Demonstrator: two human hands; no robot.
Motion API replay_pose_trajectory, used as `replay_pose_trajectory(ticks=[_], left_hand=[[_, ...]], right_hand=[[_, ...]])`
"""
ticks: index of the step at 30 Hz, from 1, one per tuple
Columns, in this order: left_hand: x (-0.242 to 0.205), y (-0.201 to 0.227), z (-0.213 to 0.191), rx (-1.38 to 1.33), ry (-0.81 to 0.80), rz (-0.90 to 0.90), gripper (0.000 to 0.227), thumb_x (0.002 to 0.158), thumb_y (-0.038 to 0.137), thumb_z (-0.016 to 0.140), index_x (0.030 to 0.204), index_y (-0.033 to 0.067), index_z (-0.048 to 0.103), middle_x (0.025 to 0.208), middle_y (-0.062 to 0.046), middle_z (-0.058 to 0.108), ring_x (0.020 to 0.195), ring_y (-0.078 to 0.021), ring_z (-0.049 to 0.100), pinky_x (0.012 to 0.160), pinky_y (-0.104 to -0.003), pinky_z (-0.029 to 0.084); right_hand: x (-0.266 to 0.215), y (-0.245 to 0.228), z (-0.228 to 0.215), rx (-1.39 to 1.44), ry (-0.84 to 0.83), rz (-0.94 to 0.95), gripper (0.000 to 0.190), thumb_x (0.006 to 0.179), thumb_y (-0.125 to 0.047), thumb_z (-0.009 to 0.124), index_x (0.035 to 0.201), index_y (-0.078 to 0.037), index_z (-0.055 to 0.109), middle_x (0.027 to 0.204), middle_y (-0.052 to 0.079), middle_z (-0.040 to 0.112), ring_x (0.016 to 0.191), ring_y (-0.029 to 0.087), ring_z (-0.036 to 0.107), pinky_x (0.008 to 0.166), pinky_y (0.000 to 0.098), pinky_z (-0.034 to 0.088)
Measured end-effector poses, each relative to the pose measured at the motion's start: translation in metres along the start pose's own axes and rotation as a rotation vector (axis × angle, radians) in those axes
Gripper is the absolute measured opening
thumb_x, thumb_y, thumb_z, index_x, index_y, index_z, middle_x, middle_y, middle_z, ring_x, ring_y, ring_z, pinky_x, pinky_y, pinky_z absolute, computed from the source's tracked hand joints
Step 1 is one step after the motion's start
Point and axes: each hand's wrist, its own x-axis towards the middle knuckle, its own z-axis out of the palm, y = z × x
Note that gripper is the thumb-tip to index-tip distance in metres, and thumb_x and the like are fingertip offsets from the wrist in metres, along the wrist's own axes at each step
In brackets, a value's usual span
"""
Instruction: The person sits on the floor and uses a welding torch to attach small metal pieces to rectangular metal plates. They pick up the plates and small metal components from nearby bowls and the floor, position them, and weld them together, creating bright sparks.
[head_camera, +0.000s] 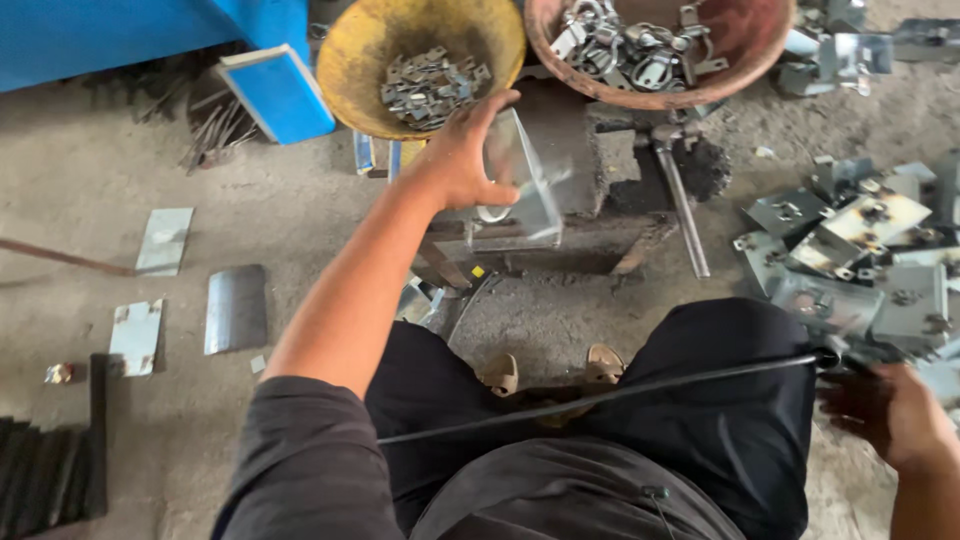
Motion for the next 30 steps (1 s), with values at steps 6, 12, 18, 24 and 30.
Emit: replay_pose_trajectory(ticks=[6,12,18,24,30], left_hand=[[0.031,0.022,-0.020,0.142,-0.397,-0.169,0.138,0.049,0.032,0.102,0.159,0.0140,0.020,0.146,-0.028,0.047,0.135,-0.0443,0.048,0.110,-0.046,0.042],[0.037,0.000,-0.045,0.255,-0.484,-0.319,0.120,0.046,0.032,0.102,0.149,0.0158,0.043,0.139,-0.017,0.062,0.130,-0.0382,0.057,0.105,-0.047,0.048],[0.024,-0.001,-0.047,0.251,-0.474,-0.409,0.119,0.049,0.033,0.102,0.151,0.0230,0.040,0.134,-0.016,0.065,0.123,-0.0381,0.062,0.100,-0.048,0.050],[0.026,0.010,-0.047,0.254,-0.486,-0.504,0.115,0.052,0.031,0.101,0.150,0.0237,0.042,0.130,-0.015,0.068,0.123,-0.0369,0.063,0.099,-0.050,0.050],[0.027,0.010,-0.047,0.239,-0.455,-0.425,0.117,0.052,0.029,0.102,0.151,0.0202,0.041,0.132,-0.015,0.067,0.122,-0.0372,0.064,0.099,-0.048,0.052]], right_hand=[[-0.009,-0.045,-0.003,-1.449,0.567,-0.527,0.068,0.088,-0.059,0.077,0.131,-0.006,0.070,0.093,0.023,0.079,0.094,0.039,0.075,0.083,0.0455,0.059],[-0.033,-0.148,0.157,-0.801,0.308,-0.754,0.067,0.088,-0.046,0.079,0.146,-0.015,0.064,0.117,0.014,0.075,0.105,0.030,0.073,0.091,0.0442,0.056],[0.023,-0.154,0.296,-0.950,0.352,-0.937,0.073,0.079,-0.018,0.080,0.147,-0.006,0.056,0.128,0.033,0.060,0.116,0.048,0.060,0.097,0.0487,0.050],[-0.034,-0.150,0.284,-0.795,0.227,-0.956,0.059,0.086,-0.007,0.068,0.145,-0.009,0.065,0.103,0.025,0.072,0.094,0.037,0.071,0.086,0.0440,0.054],[-0.169,-0.159,0.287,-0.675,0.041,-0.952,0.056,0.096,-0.017,0.073,0.151,-0.012,0.061,0.091,0.022,0.073,0.075,0.032,0.065,0.070,0.0378,0.053]])
